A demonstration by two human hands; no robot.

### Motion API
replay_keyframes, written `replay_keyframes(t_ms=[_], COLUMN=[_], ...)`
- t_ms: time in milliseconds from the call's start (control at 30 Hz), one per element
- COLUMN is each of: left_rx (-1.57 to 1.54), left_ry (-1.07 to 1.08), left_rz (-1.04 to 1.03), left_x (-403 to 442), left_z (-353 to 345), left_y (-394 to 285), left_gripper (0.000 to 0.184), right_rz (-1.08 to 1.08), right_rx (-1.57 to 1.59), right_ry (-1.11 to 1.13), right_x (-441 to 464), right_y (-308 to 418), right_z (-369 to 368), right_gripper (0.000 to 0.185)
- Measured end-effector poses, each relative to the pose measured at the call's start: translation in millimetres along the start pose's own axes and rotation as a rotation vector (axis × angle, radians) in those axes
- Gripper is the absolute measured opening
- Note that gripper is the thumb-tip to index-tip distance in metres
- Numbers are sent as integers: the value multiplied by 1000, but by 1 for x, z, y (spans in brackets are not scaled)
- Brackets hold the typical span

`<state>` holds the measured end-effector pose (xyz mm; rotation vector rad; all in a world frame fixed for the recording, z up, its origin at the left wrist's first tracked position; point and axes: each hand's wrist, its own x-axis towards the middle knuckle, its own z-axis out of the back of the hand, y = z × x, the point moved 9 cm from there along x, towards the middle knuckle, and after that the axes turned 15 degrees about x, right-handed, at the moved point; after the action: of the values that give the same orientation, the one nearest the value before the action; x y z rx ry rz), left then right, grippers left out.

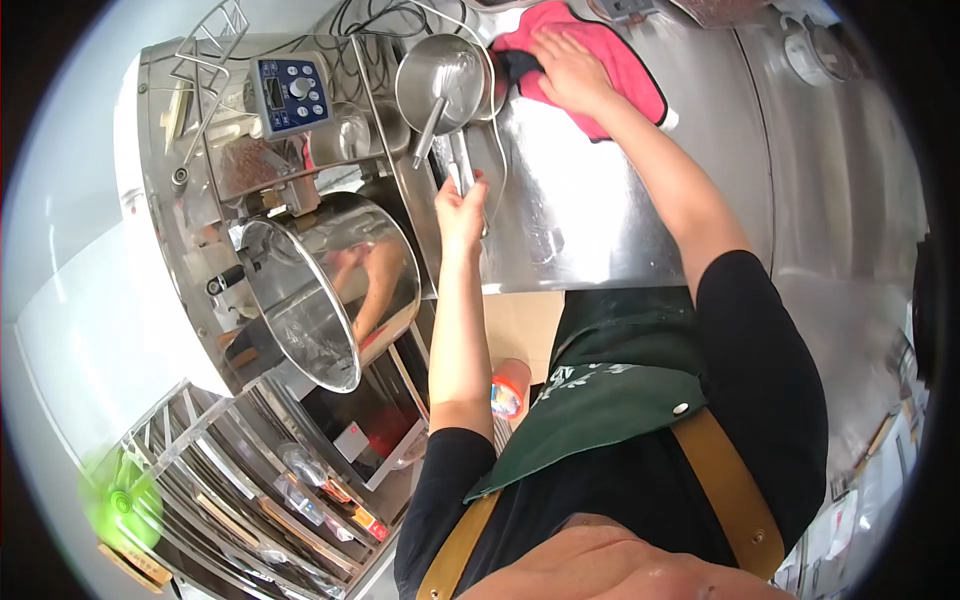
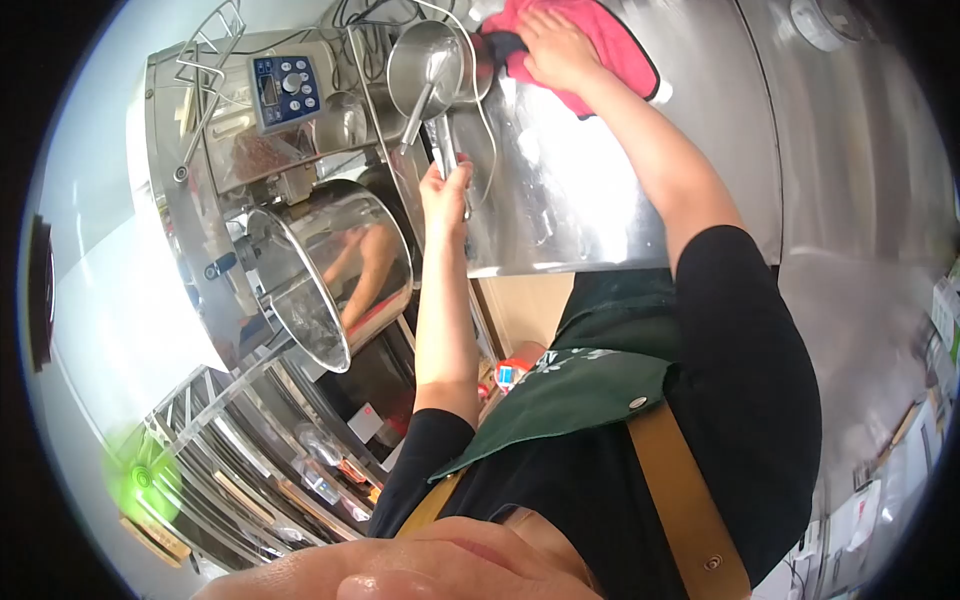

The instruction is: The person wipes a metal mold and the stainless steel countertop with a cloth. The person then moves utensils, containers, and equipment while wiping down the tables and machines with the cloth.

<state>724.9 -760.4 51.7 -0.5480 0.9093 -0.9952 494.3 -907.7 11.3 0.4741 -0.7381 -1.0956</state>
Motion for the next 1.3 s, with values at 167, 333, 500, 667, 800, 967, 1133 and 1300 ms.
replay_keyframes(t_ms=[167, 333, 500, 667, 800, 967, 1133, 1300], left_rx=[-104, -97, -108, -80, -16, -32, -62, -115], left_ry=[31, 6, -25, 13, -7, 13, -29, -98], left_rz=[-1, 16, 12, 2, -37, -49, -69, -105], left_x=[-22, -50, -60, -57, -56, -62, -78, -92], left_z=[21, 52, 58, 48, 42, 42, 62, 87], left_y=[-23, -58, -66, -67, -70, -77, -98, -111], left_gripper=[19, 21, 21, 22, 21, 21, 23, 26], right_rz=[216, 229, -536, -871, -779, -598, -586, -410], right_rx=[71, 397, 1321, 2183, 861, -70, -301, -225], right_ry=[214, 424, 577, -115, -609, -603, -338, -80], right_x=[-123, -244, -265, -279, -318, -283, -214, -113], right_y=[75, 163, 131, 44, -59, -14, -16, 3], right_z=[-19, -43, -77, 35, 179, 198, 122, 59], right_gripper=[56, 50, 40, 47, 66, 79, 93, 88])
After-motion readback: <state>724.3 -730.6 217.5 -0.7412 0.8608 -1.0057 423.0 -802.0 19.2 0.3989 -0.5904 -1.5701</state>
